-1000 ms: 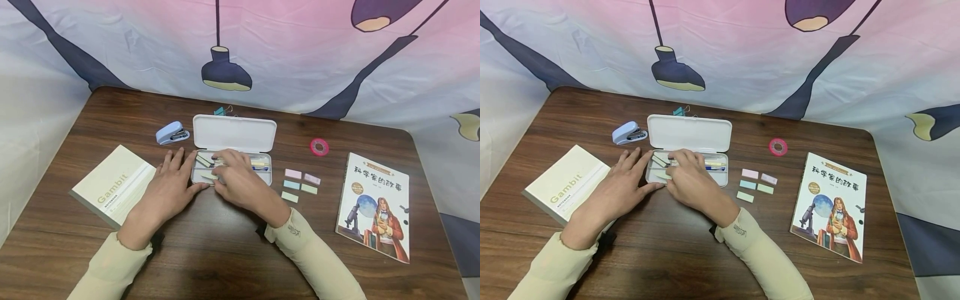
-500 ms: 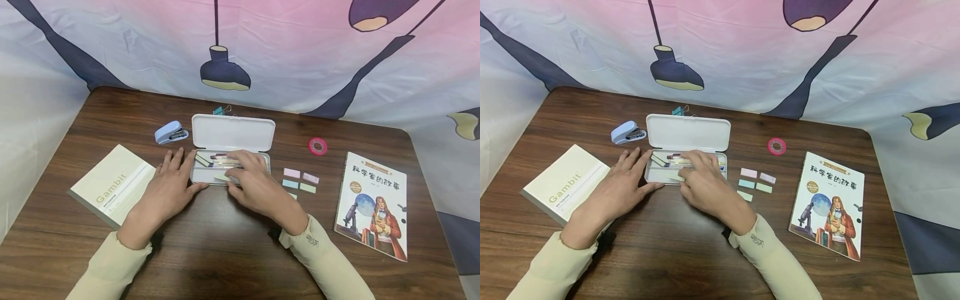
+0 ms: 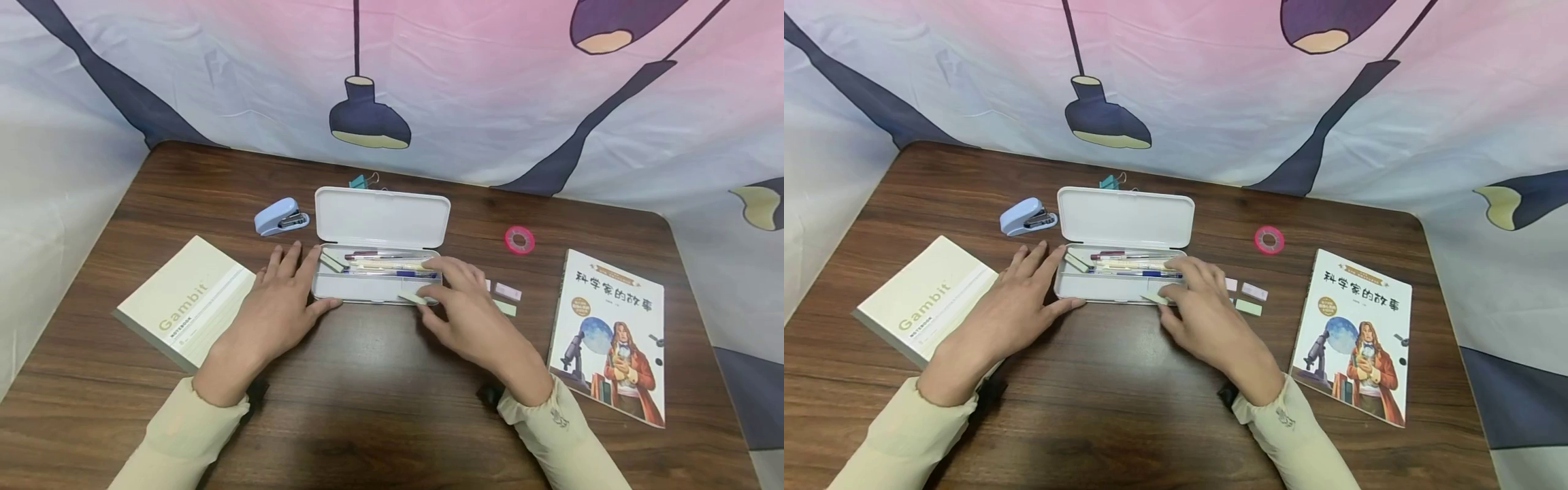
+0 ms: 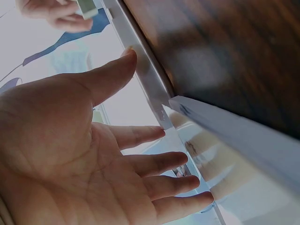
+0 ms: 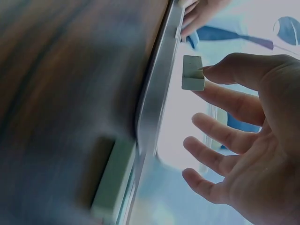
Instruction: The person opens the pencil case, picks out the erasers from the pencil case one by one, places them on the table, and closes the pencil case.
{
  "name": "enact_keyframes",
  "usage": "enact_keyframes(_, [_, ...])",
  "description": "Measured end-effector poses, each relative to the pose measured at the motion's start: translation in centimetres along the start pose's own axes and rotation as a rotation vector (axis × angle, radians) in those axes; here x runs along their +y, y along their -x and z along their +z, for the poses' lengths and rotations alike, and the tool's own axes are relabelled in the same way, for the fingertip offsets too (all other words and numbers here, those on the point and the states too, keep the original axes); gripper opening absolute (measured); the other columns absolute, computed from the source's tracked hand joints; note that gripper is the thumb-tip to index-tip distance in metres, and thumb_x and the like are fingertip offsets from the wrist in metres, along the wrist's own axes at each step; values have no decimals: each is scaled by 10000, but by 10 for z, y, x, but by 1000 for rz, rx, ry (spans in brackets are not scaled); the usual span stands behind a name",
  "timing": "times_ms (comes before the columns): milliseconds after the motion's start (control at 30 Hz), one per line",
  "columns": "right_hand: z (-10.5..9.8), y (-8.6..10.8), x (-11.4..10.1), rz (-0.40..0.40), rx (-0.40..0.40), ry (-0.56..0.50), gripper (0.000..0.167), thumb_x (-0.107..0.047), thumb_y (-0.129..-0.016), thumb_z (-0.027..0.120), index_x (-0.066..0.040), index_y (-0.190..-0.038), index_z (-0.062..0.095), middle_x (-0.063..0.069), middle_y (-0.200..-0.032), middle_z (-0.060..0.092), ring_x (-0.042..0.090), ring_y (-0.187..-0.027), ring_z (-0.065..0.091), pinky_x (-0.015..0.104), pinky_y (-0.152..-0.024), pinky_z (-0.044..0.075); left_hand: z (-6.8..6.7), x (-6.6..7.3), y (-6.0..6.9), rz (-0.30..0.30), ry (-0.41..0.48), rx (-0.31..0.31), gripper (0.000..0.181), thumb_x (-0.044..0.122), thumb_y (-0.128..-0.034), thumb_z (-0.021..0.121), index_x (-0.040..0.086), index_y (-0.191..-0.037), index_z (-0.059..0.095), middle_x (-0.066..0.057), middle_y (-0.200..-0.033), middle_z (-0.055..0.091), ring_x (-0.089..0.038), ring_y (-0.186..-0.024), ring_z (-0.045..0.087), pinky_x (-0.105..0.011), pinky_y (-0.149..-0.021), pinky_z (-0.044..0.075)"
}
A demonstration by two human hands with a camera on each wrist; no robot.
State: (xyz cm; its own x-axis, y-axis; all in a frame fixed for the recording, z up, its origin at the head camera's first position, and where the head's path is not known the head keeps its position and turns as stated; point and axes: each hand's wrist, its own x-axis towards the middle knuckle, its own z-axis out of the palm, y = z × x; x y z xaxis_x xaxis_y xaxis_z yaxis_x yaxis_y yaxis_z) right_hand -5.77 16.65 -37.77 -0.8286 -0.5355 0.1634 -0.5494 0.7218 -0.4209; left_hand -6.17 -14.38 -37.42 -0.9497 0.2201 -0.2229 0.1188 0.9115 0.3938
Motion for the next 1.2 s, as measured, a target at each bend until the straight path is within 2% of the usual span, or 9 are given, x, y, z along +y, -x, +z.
enact_keyframes(300, [-14, 39, 29, 104, 59, -9, 183, -26, -959, 862, -22, -1142, 873, 201, -1517, 697, 461, -1484, 594, 701, -1201, 427, 1, 0, 2, -2, 17, 22, 889, 412, -1093, 781, -13, -1759, 372, -425, -1802, 308, -684, -1700, 232, -870, -1281, 338])
enact_keyframes(600, [-31, 72, 51, 162, 134, 13, 234, 9, -888, 899, -31, -1118, 880, 246, -1493, 694, 547, -1413, 609, 736, -1164, 416, 0, 1, 0, 1, 3, 3, 893, 446, -1118, 741, -1, -1778, 339, -420, -1811, 294, -683, -1702, 224, -871, -1288, 324])
enact_keyframes(833, [-37, 87, 59, 200, 119, 41, 236, 17, -872, 901, -15, -1104, 875, 253, -1492, 690, 535, -1417, 589, 688, -1093, 411, 6, -5, -1, 9, 6, 28, 902, 447, -1100, 768, 9, -1773, 356, -416, -1806, 312, -683, -1698, 240, -875, -1273, 343])
enact_keyframes(1000, [-38, 92, 63, 222, 99, 28, 228, 18, -870, 902, -28, -1091, 874, 251, -1495, 691, 532, -1416, 587, 811, -1137, 376, 14, -14, -5, 16, 14, 52, 913, 461, -1087, 782, 23, -1772, 364, -402, -1809, 324, -672, -1703, 248, -875, -1270, 349])
enact_keyframes(1067, [-39, 93, 64, 227, 88, 22, 230, 22, -873, 894, -24, -1097, 873, 256, -1501, 685, 538, -1417, 580, 864, -1139, 350, 13, -14, -5, 15, 14, 51, 915, 461, -1083, 787, 20, -1768, 370, -408, -1805, 323, -680, -1698, 247, -880, -1267, 346])
enact_keyframes(1200, [-38, 95, 67, 223, 76, 24, 244, 22, -864, 900, -28, -1102, 877, 259, -1500, 684, 535, -1408, 579, 803, -1126, 359, 9, -9, -3, 12, 19, 43, 908, 464, -1090, 778, 26, -1772, 368, -409, -1808, 317, -678, -1701, 242, -877, -1273, 340])
